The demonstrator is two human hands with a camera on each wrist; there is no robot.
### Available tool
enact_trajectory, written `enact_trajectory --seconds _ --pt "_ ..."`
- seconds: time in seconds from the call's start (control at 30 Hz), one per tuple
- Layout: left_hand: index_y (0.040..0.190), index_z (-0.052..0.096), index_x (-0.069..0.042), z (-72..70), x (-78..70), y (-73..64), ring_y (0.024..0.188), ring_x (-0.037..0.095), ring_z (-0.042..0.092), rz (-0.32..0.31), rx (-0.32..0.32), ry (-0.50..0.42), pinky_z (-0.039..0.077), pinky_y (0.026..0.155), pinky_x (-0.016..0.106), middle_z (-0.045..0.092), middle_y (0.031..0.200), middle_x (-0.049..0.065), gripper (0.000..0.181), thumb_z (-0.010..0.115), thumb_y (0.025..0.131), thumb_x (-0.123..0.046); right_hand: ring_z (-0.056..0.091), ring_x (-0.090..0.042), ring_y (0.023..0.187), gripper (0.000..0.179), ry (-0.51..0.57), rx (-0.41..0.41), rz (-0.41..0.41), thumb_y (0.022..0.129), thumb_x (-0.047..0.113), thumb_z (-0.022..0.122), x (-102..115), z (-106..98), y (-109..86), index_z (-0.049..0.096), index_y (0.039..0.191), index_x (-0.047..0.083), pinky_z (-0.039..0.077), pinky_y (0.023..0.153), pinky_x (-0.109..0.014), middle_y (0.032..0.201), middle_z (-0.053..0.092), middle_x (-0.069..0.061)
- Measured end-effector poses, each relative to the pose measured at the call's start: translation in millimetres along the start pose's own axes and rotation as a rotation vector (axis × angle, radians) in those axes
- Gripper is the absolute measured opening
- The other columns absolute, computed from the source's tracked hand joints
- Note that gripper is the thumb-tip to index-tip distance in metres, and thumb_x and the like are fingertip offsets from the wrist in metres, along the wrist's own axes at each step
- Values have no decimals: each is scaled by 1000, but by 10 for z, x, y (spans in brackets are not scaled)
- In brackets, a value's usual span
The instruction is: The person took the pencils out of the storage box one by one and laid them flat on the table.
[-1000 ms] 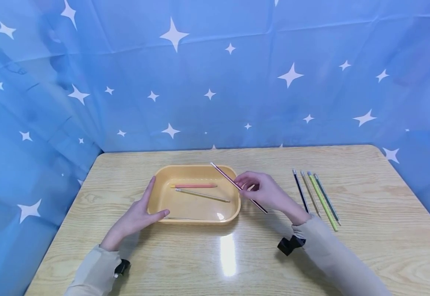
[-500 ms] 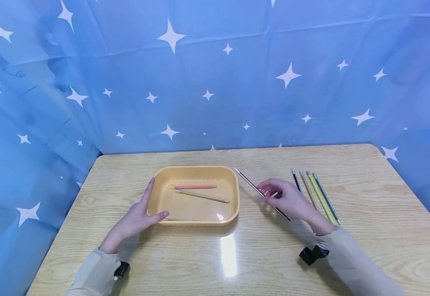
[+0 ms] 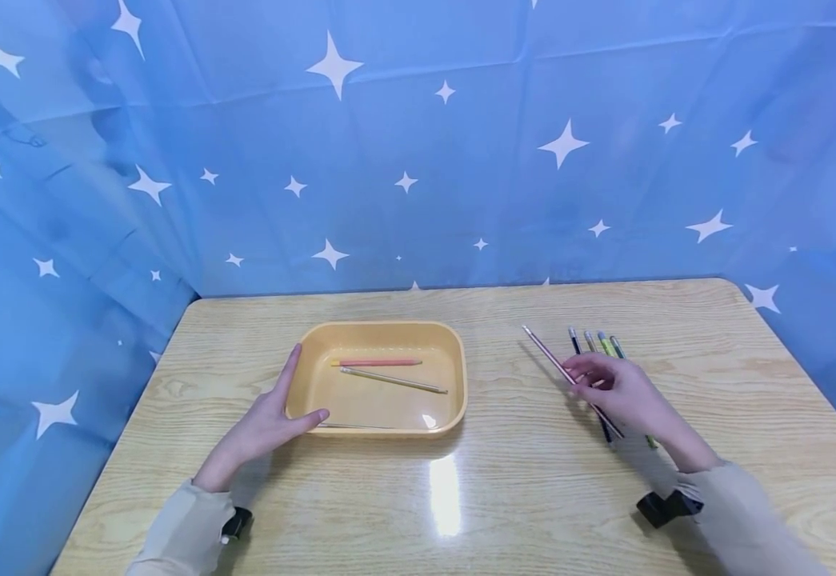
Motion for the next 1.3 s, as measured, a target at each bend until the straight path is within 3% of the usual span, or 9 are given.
enact_trajectory --seconds 0.57,0.93,1.3 --pt "156 -6 -19 -12 5 6 128 51 36 9 -3 1 32 100 63 21 151 32 104 70 88 -38 59 3 76 30 -102 -167 96 86 -5 67 -494 -564 -343 59 114 -8 47 63 -15 93 67 -12" --pt "156 -6 -20 19 30 5 129 51 36 -1 2 -8 32 100 62 20 152 30 105 71 87 -40 53 7 73 29 -223 -176 141 85 -3 69 -701 -621 -394 59 112 -9 44 62 -12 93 64 -19" --pt "156 -6 -22 20 37 10 129 51 36 -10 0 -10 32 100 63 20 153 30 105 70 87 -41 49 10 72 27 -287 -158 172 85 1 70 -722 -603 -420 60 109 -8 43 60 -15 92 64 -18"
Point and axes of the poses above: each hand's wrist, its own y-axis towards the middle knuckle, its own z-axis out of the palm, x = y × z, the point moved 4 cm from there along y, towards the middle knuckle
